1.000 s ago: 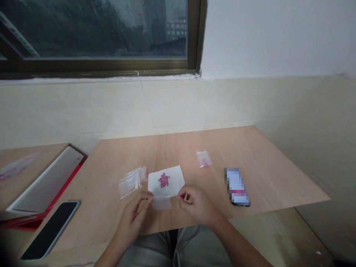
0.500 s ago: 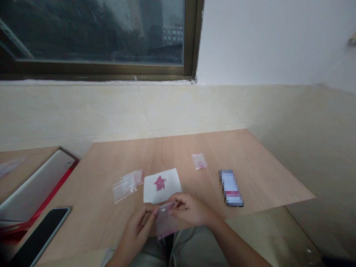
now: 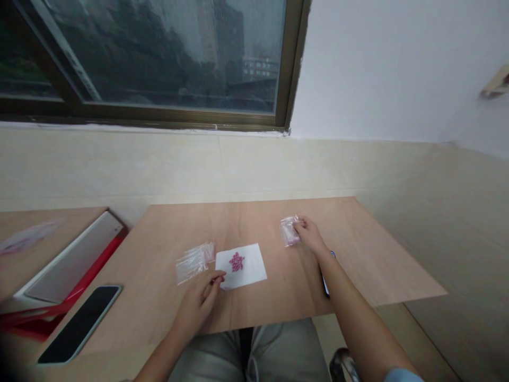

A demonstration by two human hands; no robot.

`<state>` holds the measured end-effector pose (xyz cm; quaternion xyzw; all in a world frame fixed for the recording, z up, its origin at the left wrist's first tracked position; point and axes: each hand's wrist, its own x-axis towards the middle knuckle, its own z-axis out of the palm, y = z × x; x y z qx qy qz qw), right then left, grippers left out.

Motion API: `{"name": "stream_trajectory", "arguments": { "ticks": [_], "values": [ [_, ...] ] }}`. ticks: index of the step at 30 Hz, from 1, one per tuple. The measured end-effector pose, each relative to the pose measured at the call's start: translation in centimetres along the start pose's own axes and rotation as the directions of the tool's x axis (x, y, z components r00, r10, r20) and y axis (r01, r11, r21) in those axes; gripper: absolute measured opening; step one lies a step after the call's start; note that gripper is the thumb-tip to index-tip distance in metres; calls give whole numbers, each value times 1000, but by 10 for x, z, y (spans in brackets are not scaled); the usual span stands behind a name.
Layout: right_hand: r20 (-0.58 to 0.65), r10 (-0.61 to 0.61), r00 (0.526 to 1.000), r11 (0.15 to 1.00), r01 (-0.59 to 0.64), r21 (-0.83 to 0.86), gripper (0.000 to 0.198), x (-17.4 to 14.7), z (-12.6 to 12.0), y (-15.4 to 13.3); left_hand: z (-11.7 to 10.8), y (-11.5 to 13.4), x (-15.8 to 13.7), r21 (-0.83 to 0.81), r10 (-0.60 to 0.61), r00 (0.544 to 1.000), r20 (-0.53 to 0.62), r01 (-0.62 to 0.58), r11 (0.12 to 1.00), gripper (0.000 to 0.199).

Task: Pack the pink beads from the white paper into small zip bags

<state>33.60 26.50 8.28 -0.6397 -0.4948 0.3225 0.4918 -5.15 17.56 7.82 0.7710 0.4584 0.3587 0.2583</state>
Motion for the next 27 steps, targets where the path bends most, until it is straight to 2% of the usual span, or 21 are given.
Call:
{"name": "stream_trajectory", "arguments": {
  "ticks": [3, 6, 10, 13, 15, 18, 21, 23, 27],
  "values": [
    [-20, 38, 999, 932, -43, -360, 56, 12, -8, 13, -5, -5, 1, 54, 33, 999, 0, -33, 998, 22],
    [-8, 11, 1000, 877, -13, -479, 55, -2, -7, 30, -13, -14, 4, 92, 37, 999, -12, -35, 995, 25],
    [16, -73, 997, 892, 72, -446, 34, -42, 2, 41, -29, -34, 8, 168, -15, 999, -46, 22, 986, 26],
    [66, -129, 989, 933, 143, -331, 30, -76, 12, 36, -40, -54, 9, 262, -40, 994, -104, 66, 963, 26],
    [129, -142, 981, 950, 171, -260, 31, -97, 21, 29, -44, -69, 7, 331, -52, 988, -144, 97, 939, 29],
    [282, -148, 948, 952, 214, -221, 31, -121, 36, 18, -42, -88, 2, 423, -74, 983, -170, 140, 895, 48],
    [432, -158, 888, 942, 267, -204, 30, -134, 49, 11, -33, -100, -3, 480, -95, 985, -143, 153, 864, 67],
    [478, -164, 863, 937, 288, -199, 30, -137, 53, 8, -26, -102, -4, 497, -100, 986, -130, 153, 854, 71],
    [481, -150, 863, 935, 283, -215, 30, -134, 53, 8, -19, -101, 7, 508, -54, 991, -125, 111, 854, 70]
  ]
}}
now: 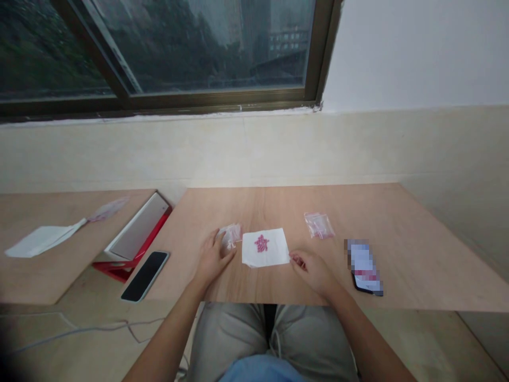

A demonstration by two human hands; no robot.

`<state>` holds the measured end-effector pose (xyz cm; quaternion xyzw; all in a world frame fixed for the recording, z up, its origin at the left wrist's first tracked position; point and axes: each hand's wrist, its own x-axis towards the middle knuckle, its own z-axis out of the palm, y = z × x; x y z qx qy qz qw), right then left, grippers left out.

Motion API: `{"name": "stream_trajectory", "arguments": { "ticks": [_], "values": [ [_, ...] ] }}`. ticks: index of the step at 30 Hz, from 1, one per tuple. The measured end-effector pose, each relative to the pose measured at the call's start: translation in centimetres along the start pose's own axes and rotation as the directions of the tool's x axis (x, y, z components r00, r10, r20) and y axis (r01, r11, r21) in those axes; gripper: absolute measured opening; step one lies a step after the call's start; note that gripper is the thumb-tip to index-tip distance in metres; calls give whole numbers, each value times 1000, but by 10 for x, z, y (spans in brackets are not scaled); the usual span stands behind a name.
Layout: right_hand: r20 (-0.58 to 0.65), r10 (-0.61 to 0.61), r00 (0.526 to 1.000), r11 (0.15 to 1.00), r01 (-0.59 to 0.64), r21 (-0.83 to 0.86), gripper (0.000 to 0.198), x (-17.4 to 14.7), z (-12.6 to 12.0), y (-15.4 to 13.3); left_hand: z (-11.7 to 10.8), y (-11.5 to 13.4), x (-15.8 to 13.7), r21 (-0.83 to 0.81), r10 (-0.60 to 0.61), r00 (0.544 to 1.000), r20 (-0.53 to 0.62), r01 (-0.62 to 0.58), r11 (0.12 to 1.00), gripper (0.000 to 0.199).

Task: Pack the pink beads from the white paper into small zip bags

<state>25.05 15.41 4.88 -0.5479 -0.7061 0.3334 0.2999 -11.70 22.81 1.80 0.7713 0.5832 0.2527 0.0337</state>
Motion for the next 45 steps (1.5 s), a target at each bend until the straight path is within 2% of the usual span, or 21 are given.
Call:
{"name": "stream_trajectory", "arguments": {
  "ticks": [5, 9, 13, 18, 23, 27, 33, 36, 39, 42, 45],
  "values": [
    [-31, -4, 999, 999, 3, -43, 27, 3, -7, 6, 9, 4, 14, -32, 77, 997, 10, -77, 997, 66],
    [-19, 10, 1000, 998, -11, -57, 26, 8, -8, 6, 10, 4, 16, -109, 77, 997, 31, -73, 991, 66],
    [13, 16, 1000, 1000, -15, -23, 25, 11, -6, 7, 5, 5, 17, -129, 94, 994, 59, -86, 988, 77],
    [17, 12, 1000, 1000, -12, -7, 26, 9, -8, 7, -1, 11, 16, -98, 143, 982, 125, -131, 987, 63],
    [23, 2, 1000, 1000, -2, -18, 28, 4, -11, 1, -12, 14, 13, -57, 168, 979, 114, -162, 985, 70],
    [29, -12, 1000, 1000, 12, -3, 29, 0, -11, 3, -26, 9, 12, 36, 128, 986, 107, -133, 990, 44],
    [11, -10, 1000, 1000, 10, 9, 30, -4, -10, 4, -28, 12, 6, 46, 50, 977, 207, -61, 997, 20],
    [10, -15, 1000, 1000, 15, 20, 29, -5, -12, 0, -30, 18, 5, -16, -16, 974, 226, 20, 1000, 11],
    [9, -17, 1000, 1000, 17, 20, 29, -4, -10, -1, -40, 31, 6, -171, -91, 975, 204, 127, 977, 9],
    [16, -18, 1000, 999, 17, 48, 29, 1, 1, -3, -52, 56, 4, -409, -144, 982, 122, 182, 894, 9],
    [32, -26, 999, 979, 19, 201, 27, 4, 18, -12, -53, 91, -8, -587, -169, 980, 107, 199, 785, 11]
  ]
}}
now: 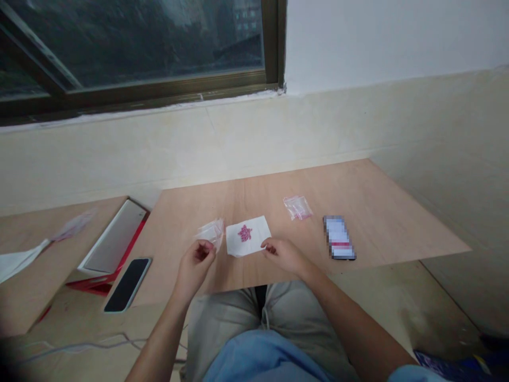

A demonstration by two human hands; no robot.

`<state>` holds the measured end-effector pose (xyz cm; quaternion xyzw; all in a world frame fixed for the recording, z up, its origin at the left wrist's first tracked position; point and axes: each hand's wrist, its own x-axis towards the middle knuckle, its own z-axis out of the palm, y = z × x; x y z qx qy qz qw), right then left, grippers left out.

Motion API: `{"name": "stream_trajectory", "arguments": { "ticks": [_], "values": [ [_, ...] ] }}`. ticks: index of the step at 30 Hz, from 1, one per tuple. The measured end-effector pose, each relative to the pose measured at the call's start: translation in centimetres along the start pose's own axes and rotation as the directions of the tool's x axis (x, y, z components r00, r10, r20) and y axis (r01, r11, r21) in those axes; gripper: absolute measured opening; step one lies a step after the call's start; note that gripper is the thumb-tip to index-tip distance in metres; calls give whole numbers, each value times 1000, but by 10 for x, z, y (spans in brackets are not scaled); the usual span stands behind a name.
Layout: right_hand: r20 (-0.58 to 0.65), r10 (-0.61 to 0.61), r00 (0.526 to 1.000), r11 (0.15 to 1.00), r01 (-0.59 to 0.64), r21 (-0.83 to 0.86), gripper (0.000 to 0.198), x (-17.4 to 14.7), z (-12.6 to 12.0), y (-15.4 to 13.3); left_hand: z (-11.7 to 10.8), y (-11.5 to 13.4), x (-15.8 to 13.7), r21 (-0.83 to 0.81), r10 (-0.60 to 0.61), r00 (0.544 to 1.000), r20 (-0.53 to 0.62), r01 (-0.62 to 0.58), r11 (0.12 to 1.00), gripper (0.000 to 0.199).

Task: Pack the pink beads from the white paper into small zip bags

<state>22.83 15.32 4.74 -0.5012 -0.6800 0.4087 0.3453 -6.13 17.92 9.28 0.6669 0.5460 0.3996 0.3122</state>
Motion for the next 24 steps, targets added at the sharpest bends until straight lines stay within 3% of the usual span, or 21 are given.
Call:
{"name": "stream_trajectory", "arguments": {
  "ticks": [3, 6, 10, 16, 19, 24],
  "values": [
    [63, 7, 998, 961, -24, 275, 30, -1, 20, -12, 26, 13, -23, -57, -2, 1000, 5, 2, 998, 10],
    [131, 5, 991, 887, -65, 456, 35, -6, 34, -23, 46, 16, -43, -24, 61, 989, 134, -59, 998, 4],
    [193, -4, 981, 842, -101, 529, 36, -8, 42, -25, 57, 16, -52, 37, 169, 955, 243, -184, 982, 2],
    [234, 85, 968, 799, -207, 565, 37, -1, 52, -9, 59, 14, -48, 12, 147, 943, 300, -158, 987, 19],
    [224, 119, 967, 777, -231, 586, 34, -1, 55, -5, 56, 17, -47, 3, 210, 924, 318, -223, 975, 24],
    [216, 175, 961, 747, -273, 607, 27, -4, 52, -9, 54, 18, -45, 49, 295, 894, 337, -329, 943, 66]
  ]
}}
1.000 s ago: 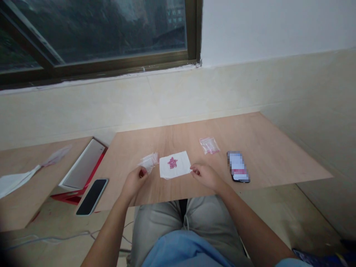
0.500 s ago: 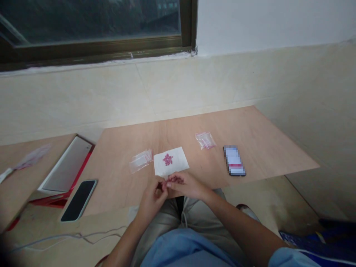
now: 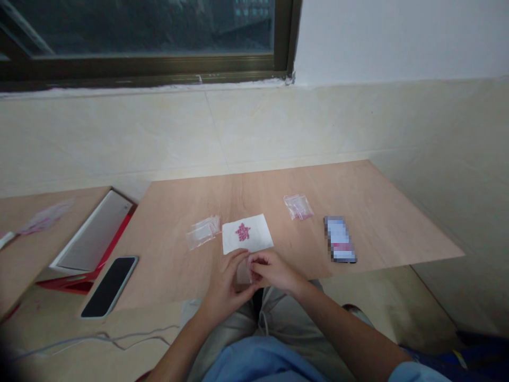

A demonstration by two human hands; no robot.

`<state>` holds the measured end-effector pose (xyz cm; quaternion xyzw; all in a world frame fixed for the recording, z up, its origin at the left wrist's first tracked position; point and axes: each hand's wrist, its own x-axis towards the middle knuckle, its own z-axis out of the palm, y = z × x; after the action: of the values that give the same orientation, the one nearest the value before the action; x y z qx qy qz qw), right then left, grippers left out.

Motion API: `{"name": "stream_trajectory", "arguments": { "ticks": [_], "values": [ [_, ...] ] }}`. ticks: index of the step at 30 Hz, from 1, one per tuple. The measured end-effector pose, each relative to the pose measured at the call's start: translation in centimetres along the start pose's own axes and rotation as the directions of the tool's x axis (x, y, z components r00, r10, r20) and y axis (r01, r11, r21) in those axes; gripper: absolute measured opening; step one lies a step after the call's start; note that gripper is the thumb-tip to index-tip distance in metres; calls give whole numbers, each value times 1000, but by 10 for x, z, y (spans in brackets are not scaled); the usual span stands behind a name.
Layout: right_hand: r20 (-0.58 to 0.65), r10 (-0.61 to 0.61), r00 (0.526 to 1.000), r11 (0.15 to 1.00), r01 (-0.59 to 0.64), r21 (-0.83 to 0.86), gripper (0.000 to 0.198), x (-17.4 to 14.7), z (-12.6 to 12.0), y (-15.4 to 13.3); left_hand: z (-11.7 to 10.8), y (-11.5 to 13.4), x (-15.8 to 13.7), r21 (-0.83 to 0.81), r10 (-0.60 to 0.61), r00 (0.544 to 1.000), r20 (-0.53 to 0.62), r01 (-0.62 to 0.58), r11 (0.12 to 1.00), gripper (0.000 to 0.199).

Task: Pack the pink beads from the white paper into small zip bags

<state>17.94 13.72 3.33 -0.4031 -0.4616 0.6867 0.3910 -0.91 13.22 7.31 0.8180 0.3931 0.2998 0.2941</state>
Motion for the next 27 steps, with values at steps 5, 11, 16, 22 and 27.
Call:
{"name": "stream_trajectory", "arguments": {
  "ticks": [5, 11, 16, 22, 27],
  "values": [
    [-14, 3, 1000, 1000, -3, -2, 21, 1, 0, 1, 2, -10, 0, -6, -30, 997, 69, 30, 1000, 65],
    [-128, -133, 983, 988, 121, -97, 23, 2, 0, 4, 6, -15, -2, -35, -116, 993, 18, 117, 993, 66],
    [-88, -222, 971, 950, 195, -245, 10, -1, -2, -2, 5, -13, 0, -98, -139, 990, 25, 141, 985, 54],
    [-66, -260, 963, 902, 218, -372, 20, -5, -5, -7, 1, -12, 4, -183, -154, 988, 24, 156, 971, 39],
    [-77, -294, 953, 843, 220, -491, 22, -7, -5, -16, 1, -19, 5, -217, -190, 982, 6, 187, 958, 27]
  ]
}}
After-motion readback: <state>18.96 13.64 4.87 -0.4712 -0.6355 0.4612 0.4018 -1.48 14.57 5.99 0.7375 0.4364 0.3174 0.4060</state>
